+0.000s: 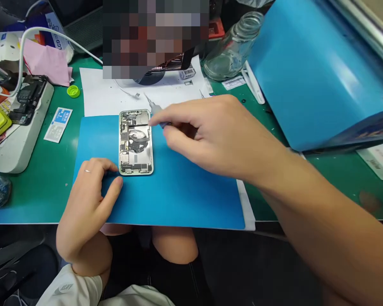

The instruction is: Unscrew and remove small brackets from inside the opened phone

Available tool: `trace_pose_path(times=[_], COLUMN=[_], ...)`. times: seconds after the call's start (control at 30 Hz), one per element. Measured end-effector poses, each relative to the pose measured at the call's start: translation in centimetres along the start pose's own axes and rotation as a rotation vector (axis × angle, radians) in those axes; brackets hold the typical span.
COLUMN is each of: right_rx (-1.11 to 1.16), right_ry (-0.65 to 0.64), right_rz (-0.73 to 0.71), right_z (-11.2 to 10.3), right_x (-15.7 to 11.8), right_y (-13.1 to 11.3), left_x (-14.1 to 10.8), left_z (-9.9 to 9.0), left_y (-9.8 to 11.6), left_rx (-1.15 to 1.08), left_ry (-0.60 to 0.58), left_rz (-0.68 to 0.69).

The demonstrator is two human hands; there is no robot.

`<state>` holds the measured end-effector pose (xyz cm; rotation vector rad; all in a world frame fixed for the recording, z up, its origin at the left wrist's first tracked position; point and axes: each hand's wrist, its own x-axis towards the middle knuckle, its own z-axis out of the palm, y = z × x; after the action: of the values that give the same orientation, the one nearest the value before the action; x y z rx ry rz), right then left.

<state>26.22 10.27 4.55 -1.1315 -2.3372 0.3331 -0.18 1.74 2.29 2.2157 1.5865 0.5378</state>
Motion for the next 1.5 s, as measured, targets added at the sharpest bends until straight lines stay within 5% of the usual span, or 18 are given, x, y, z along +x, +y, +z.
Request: trace_pose_path(times=[0.2, 0.4, 1.13, 1.5], right_rx=[0.015, -0.165, -0.155, -0.332], right_ry=[-0.094, 0.145, 0.235, -0.045], right_rz=[-0.285, -0.424, -0.329, -0.294], right_z=[1.9, 3.6, 3.5, 2.9], right_x=[-0.4, -0.5, 0.2, -0.1], right_y=[1.0, 0.6, 1.8, 3.1], left_x=[-0.1, -0.1, -0.1, -0.2], left_z=[0.4, 0.4, 0.6, 0.6], left_y=[0.1, 0.3, -0.3, -0.2], left_rx=[0.006, 0.004, 0.128, 0.100], left_ry=[0.020, 0.025, 0.025, 0.029], left_rz=[0.024, 0.010, 0.092, 0.069])
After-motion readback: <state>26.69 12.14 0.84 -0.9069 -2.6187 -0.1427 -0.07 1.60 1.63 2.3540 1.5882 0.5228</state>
